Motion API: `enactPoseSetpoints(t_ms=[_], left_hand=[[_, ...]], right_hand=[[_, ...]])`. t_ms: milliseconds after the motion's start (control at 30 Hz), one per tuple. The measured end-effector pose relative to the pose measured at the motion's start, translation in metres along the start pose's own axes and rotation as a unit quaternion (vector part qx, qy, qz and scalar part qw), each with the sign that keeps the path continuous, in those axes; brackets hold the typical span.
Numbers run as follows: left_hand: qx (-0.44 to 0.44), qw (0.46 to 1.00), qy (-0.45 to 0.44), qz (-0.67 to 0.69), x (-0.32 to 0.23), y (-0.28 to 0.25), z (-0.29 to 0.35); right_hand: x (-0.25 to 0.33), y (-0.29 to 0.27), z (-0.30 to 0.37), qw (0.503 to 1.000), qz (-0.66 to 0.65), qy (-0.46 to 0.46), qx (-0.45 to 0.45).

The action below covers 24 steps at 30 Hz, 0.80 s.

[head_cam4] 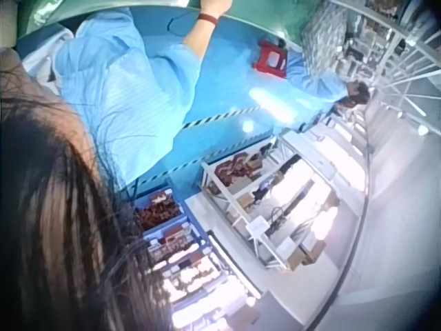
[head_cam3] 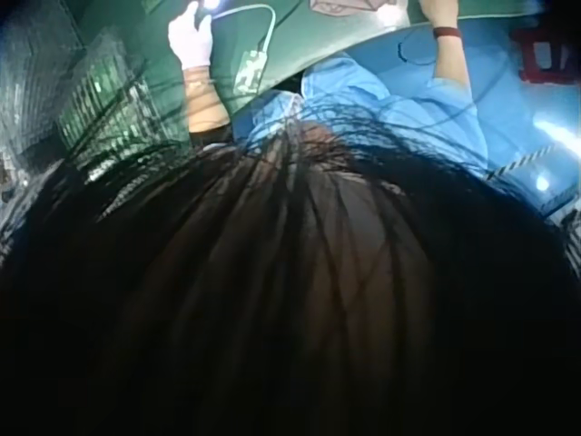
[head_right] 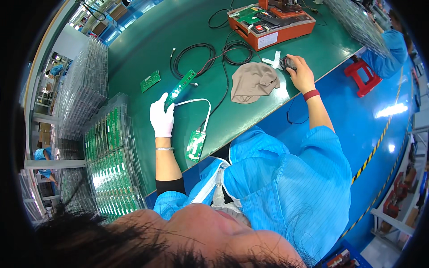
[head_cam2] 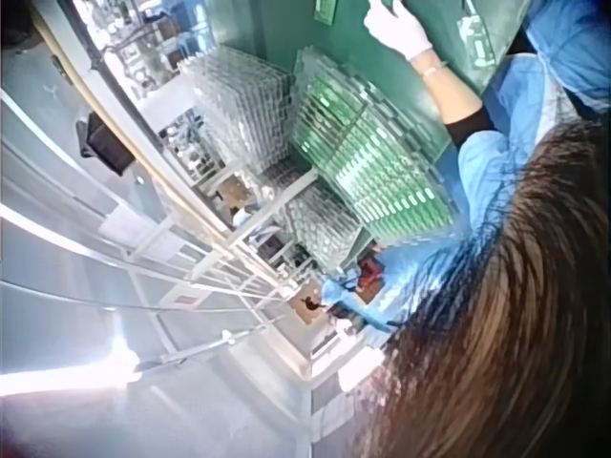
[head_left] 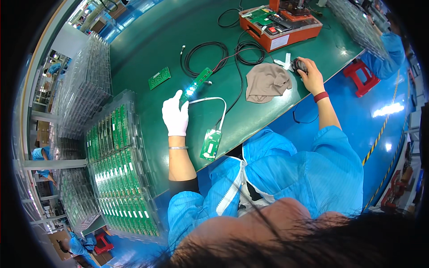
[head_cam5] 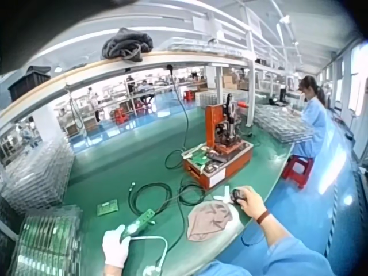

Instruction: Testing and inspecting printed circuit boards by connecting them to a power source and observing LED status.

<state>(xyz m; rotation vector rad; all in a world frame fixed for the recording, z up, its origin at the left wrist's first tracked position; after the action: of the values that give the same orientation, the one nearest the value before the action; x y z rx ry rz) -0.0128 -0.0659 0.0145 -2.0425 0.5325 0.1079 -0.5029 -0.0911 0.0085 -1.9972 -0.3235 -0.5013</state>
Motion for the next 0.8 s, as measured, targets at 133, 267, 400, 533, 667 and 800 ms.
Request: enactPoseSetpoints(t_ms=[133,267,400,533,667,800], left_hand=[[-0.004,1.000,-0.001,0.000,0.001,0.001,0.001],[-0.016,1.000,0.016,0.002,0.004,0.001,0.003],[-0.035,0.999,0.019,-0.008,0.009,0.003,0.003],[-0.038,0.999,0.018,-0.026,0.009,0.002,0.001],[-0.066,0.997,0.048,0.015,0.005,0.002,-0.002],[-0.085,0.995,0.059,0.001,0.003,-0.003,0.004]], right_hand=[[-0.001,0.004,-0.004,0.999,0.019,-0.011,0.024],[-0.004,0.010,-0.009,0.997,0.042,0.014,0.057],[0.025,0.012,-0.019,0.997,0.046,-0.065,0.000],[0.080,0.012,-0.050,0.986,-0.023,-0.150,-0.073],[0.085,0.042,-0.087,0.976,0.026,-0.194,-0.099],[0.076,0.066,-0.097,0.975,0.040,-0.184,-0.115]])
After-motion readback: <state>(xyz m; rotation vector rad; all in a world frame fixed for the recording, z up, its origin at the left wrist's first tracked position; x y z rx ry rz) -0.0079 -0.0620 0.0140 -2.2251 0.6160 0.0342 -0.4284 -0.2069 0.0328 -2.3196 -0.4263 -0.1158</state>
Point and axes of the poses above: each hand's wrist, its own z-axis away from the middle knuckle, its own y-axis out of the palm, x = y × z, the point moved 7 cm from there along -z, towards the middle knuckle, and after that the axes turned 8 degrees about y, right-handed, at the moved point
